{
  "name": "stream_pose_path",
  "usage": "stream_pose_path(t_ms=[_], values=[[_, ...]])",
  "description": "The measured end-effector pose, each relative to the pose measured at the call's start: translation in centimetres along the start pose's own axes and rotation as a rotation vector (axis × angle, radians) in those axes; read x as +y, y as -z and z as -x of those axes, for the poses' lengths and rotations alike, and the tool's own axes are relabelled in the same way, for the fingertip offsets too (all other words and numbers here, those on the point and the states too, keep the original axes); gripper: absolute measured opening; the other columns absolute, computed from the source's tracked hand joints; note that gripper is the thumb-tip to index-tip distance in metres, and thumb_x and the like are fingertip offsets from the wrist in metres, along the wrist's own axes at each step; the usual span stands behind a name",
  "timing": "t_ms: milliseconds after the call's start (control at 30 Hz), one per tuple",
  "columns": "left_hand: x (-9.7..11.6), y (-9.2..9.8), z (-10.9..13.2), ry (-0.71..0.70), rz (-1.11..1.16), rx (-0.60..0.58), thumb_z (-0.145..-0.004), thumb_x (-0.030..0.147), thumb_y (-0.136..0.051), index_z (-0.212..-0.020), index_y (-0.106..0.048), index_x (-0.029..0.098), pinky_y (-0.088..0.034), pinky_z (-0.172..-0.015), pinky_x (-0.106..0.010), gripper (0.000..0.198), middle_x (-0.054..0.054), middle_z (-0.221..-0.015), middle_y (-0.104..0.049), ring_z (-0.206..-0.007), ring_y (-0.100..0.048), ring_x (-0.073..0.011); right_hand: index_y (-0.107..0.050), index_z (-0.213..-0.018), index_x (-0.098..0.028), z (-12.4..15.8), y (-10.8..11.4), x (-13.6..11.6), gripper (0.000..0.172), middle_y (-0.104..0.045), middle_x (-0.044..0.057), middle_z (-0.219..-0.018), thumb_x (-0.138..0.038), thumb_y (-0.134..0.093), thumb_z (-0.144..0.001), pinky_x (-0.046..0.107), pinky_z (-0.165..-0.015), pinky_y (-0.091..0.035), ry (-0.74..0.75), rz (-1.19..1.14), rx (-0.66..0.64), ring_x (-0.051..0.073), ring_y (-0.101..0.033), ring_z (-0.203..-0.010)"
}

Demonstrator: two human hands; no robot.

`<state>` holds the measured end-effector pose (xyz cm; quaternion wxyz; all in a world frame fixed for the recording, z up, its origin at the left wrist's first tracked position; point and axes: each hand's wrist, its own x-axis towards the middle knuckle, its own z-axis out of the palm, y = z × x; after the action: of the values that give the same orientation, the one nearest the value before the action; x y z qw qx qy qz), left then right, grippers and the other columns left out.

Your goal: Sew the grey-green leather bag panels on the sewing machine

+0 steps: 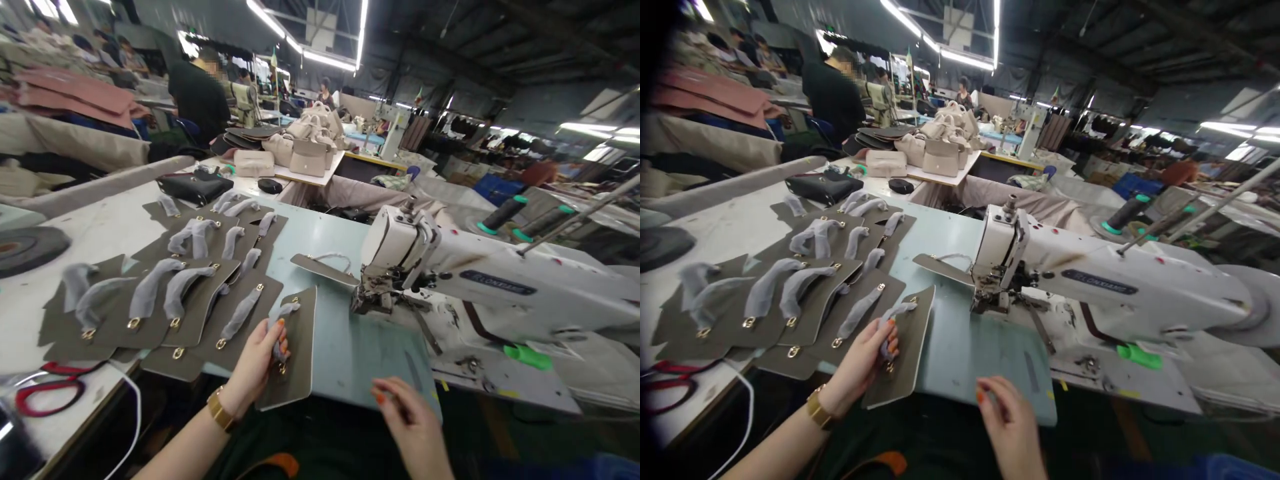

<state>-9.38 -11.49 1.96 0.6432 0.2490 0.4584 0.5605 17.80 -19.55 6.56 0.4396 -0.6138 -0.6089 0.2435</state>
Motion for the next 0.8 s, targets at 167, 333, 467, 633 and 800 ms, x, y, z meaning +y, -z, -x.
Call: stream_pose_path(t_ms=[167,333,467,633,800], values=[[0.2,-3.2,2.2,-0.026,0.367,0.048,-0.07,0.036,-0.076,-0.073,-0.048,0.018,-0.04,-0.047,-0.017,0.033,0.007,-0.066,-0.046,-0.051,-0.042,-0.0043,-0.062,-0.118,-0.018,4.4,-8.4,-1.7,0.048,-0.064,0.011,-0.105,-0.046,-0.068,-0.079,0.023,-0.048,-0.046,0.012,-0.237,-0.107,0.013,-0.055,-0.058],[0.1,-4.9,5.0,-0.173,0.416,0.095,-0.076,0.033,-0.073,-0.075,-0.049,0.02,-0.045,-0.05,-0.019,0.028,0.006,-0.068,-0.045,-0.053,-0.042,-0.0061,-0.065,-0.088,-0.017,3.4,-8.0,-5.4,0.021,-0.054,0.003,-0.073,-0.036,-0.056,-0.09,0.024,-0.057,-0.041,0.11,-0.2,-0.084,0.015,-0.051,-0.063],[0.8,-5.3,6.6,-0.283,0.344,0.084,-0.082,0.032,-0.067,-0.077,-0.05,0.021,-0.047,-0.051,-0.019,0.021,0.005,-0.07,-0.046,-0.054,-0.043,-0.0069,-0.059,-0.072,-0.016,3.2,-7.2,-6.1,0.027,-0.045,0.0,-0.065,-0.03,-0.05,-0.093,0.024,-0.054,-0.033,0.094,-0.199,-0.103,0.013,-0.044,-0.059],[1.5,-5.6,7.4,-0.367,0.252,0.082,-0.084,0.031,-0.064,-0.081,-0.053,0.021,-0.049,-0.054,-0.02,0.015,0.004,-0.074,-0.049,-0.057,-0.045,-0.0077,-0.058,-0.07,-0.015,3.6,-7.0,-5.8,0.029,-0.038,-0.002,-0.065,-0.034,-0.055,-0.09,0.023,-0.054,-0.029,-0.02,-0.313,-0.138,0.01,-0.036,-0.059],[1.7,-5.9,7.5,-0.358,0.18,0.081,-0.084,0.03,-0.064,-0.083,-0.053,0.021,-0.05,-0.057,-0.02,0.015,0.003,-0.077,-0.051,-0.06,-0.048,-0.0085,-0.065,-0.086,-0.013,3.7,-6.8,-5.4,0.026,-0.043,-0.002,-0.068,-0.038,-0.064,-0.084,0.022,-0.051,-0.026,-0.235,-0.512,-0.204,0.008,-0.028,-0.056]])
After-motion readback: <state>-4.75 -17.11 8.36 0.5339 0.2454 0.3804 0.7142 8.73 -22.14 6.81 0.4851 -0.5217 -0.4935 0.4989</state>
